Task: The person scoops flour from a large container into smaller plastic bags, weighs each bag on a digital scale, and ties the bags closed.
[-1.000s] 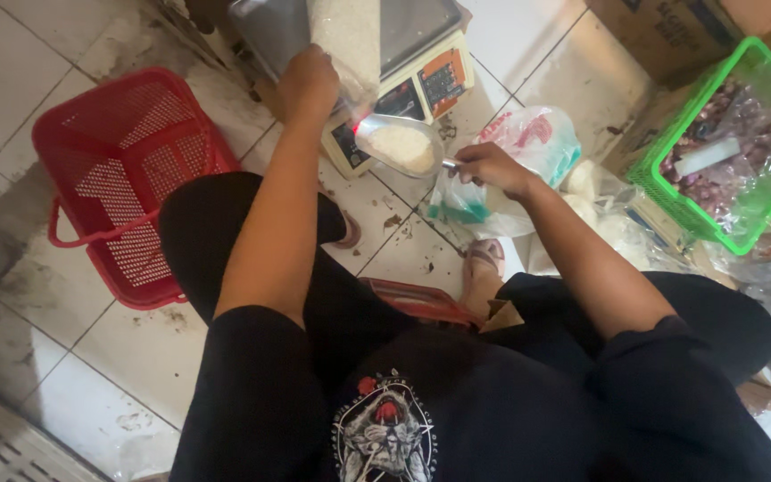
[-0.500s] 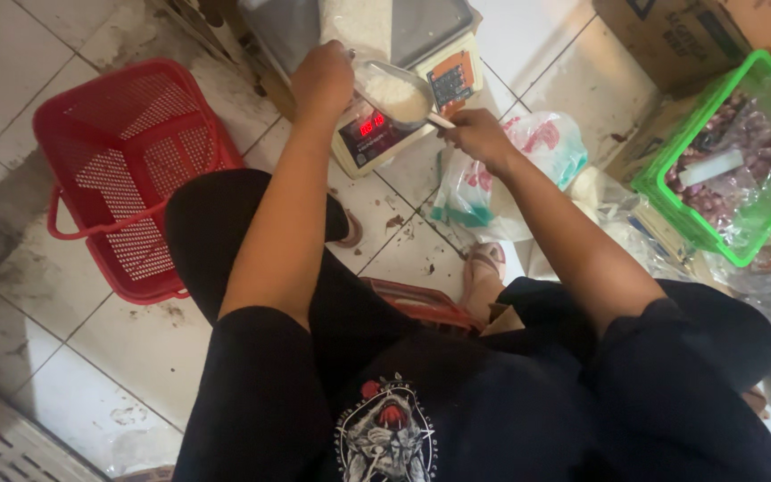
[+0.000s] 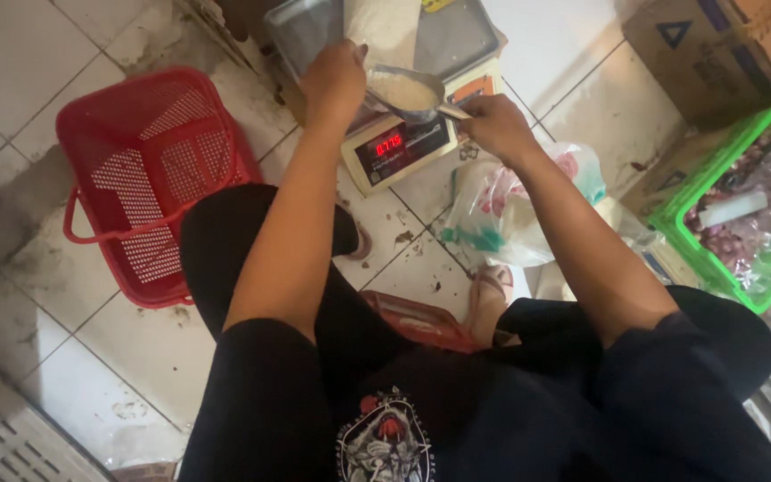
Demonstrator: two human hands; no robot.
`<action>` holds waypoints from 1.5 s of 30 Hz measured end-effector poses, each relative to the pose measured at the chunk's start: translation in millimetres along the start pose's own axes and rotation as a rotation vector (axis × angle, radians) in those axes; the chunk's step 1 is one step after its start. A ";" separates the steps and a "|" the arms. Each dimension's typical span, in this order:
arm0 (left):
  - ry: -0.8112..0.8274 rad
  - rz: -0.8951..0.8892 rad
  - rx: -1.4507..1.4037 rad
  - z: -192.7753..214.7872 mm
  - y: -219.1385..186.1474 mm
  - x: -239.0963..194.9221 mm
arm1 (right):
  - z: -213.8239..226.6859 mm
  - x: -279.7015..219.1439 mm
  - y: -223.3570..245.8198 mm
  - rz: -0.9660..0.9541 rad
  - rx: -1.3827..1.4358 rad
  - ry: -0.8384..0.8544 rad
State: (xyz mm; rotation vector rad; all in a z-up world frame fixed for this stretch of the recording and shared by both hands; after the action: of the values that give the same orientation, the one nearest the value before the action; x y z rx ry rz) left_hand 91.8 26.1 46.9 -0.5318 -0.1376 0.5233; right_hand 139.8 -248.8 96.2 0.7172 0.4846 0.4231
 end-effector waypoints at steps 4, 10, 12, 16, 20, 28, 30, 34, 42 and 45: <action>0.030 0.003 -0.008 1.4 -7.6 -4.7 | -9.6 3.8 -4.2 -0.128 0.213 0.083; 0.026 0.023 0.026 12.7 -13.7 -3.7 | -13.3 6.1 22.4 -0.186 0.110 0.089; 0.107 0.073 0.033 15.0 -14.8 -4.6 | -9.1 14.1 40.8 -0.003 0.016 0.051; -0.033 0.084 -0.037 38.0 -18.2 -10.9 | -5.8 22.6 61.1 0.107 -0.078 -0.009; -0.183 0.102 -0.120 52.9 -10.5 -9.9 | -7.3 33.2 74.1 0.062 -0.126 -0.053; -0.082 0.086 0.220 19.1 15.9 6.0 | -21.2 41.7 102.5 0.277 -0.415 -0.219; -0.063 0.075 0.260 12.2 24.8 6.8 | -26.7 39.7 104.6 0.254 -0.462 -0.130; 0.032 0.116 0.244 -2.0 39.8 11.4 | -27.1 29.7 110.3 0.200 -0.495 -0.049; 0.009 0.049 0.230 -22.7 62.2 6.9 | -28.3 11.5 115.8 0.182 -0.539 -0.017; 0.099 0.080 0.278 -31.7 70.4 10.1 | -15.1 1.1 108.7 0.179 -0.488 -0.041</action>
State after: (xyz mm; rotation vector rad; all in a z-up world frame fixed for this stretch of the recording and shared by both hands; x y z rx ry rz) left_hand 77.7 68.7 -16.7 -0.2918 0.0511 0.5819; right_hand 110.5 -166.6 162.7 0.2960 0.2618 0.6651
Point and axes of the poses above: each hand's wrist, its own x-axis towards the middle knuckle, its own z-axis out of the back of the hand, y = z × x, the point moved 5 cm from there along x, towards the middle knuckle, and after that the axes turned 6 degrees about x, right-handed, at the moved point
